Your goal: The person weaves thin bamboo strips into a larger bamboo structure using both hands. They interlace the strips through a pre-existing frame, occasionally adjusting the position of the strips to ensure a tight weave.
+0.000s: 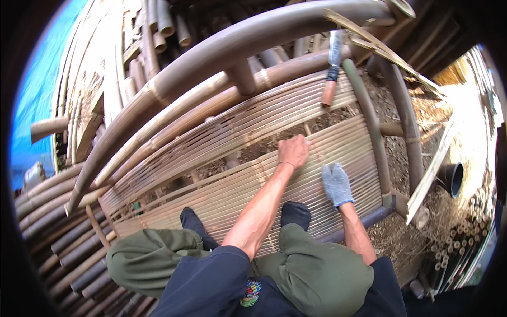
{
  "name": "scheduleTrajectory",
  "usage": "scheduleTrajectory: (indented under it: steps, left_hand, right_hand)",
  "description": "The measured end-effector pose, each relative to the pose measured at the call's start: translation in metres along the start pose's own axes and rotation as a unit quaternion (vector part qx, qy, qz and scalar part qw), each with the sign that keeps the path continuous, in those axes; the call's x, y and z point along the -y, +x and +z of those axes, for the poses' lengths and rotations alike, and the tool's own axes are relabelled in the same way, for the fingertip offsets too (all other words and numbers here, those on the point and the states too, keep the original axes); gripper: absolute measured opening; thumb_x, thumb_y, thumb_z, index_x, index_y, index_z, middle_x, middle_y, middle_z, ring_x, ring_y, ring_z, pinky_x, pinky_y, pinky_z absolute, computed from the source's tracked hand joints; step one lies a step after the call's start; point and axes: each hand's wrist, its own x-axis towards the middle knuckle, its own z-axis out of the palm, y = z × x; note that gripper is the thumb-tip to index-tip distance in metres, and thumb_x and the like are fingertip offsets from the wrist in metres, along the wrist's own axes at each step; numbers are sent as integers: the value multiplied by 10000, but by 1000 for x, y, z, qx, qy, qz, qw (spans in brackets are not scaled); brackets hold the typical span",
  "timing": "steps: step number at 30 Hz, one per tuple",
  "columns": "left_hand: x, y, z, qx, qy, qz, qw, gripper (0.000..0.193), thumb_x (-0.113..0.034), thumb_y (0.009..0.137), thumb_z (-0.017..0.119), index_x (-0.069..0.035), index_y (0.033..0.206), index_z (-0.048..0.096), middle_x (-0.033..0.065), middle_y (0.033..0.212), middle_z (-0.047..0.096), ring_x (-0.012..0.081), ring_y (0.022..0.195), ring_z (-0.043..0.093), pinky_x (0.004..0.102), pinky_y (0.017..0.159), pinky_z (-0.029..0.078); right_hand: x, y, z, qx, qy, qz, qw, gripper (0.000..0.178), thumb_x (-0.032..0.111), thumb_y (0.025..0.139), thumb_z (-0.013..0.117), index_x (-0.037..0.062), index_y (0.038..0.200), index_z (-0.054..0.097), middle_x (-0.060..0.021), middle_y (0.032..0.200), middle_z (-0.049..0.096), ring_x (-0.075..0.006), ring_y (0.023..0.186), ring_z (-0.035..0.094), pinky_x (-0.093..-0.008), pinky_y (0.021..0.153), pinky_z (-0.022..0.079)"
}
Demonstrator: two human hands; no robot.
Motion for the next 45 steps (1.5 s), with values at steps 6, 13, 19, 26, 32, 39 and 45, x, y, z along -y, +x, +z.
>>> scheduleTrajectory:
  steps: [6, 13, 19, 26, 32, 39, 45]
  left_hand:
    - [0, -7, -20, 65, -1, 20, 998, 721, -493, 653, 763, 14, 1122, 555, 206, 1091, 623, 350, 1088, 578, 446, 956, 376]
    - [9, -16, -22, 44, 6, -6, 999, 708, -491, 623, 769, 9, 1082, 567, 199, 1086, 610, 344, 1076, 566, 434, 962, 372]
    - [-21, -9, -18, 36, 32, -8, 999, 822, -679, 685, 689, 19, 1107, 587, 211, 1078, 611, 358, 1076, 565, 436, 964, 382]
    - [-27, 10, -32, 44, -57, -148, 986, 629, -486, 960, 382, 80, 1005, 654, 321, 974, 669, 437, 942, 669, 524, 820, 519]
    - [4, 42, -25, 123, -58, -99, 986, 409, -273, 907, 476, 84, 1014, 644, 333, 1107, 630, 471, 1071, 608, 498, 930, 493]
    - [25, 54, -9, 129, -51, 36, 990, 317, -175, 898, 458, 35, 878, 695, 321, 950, 643, 450, 931, 636, 479, 873, 506]
    - [31, 56, -5, 72, -175, -166, 968, 293, -276, 791, 609, -60, 940, 739, 250, 959, 691, 405, 931, 666, 461, 861, 514]
  right_hand:
    - [20, -7, -56, 78, 138, 45, 986, 275, 257, 943, 585, -11, 887, 612, -225, 848, 616, -399, 814, 606, -458, 736, 472]
    - [38, -8, -96, 25, 149, -2, 989, 208, 182, 962, 569, -15, 979, 633, -185, 906, 647, -357, 852, 622, -422, 768, 479]
    - [58, -25, -156, -42, 140, -40, 988, 146, 99, 946, 590, -6, 1025, 654, -166, 957, 676, -324, 868, 648, -378, 783, 502]
    - [112, -8, -254, -397, 140, -10, 907, 150, 57, 933, 638, -22, 1047, 695, -95, 955, 710, -145, 849, 650, -276, 770, 531]
    - [35, 137, -131, -221, -384, -38, 895, 263, 241, 910, 522, 113, 718, 648, -80, 780, 611, -251, 767, 608, -417, 687, 477]
    - [55, 186, -22, 252, -176, -135, 942, 208, 154, 805, 576, 46, 902, 725, -213, 933, 704, -383, 850, 692, -472, 753, 546]
    - [51, 209, -14, 353, -148, -199, 902, 216, 160, 789, 594, 38, 912, 724, -221, 893, 697, -401, 781, 680, -476, 718, 540]
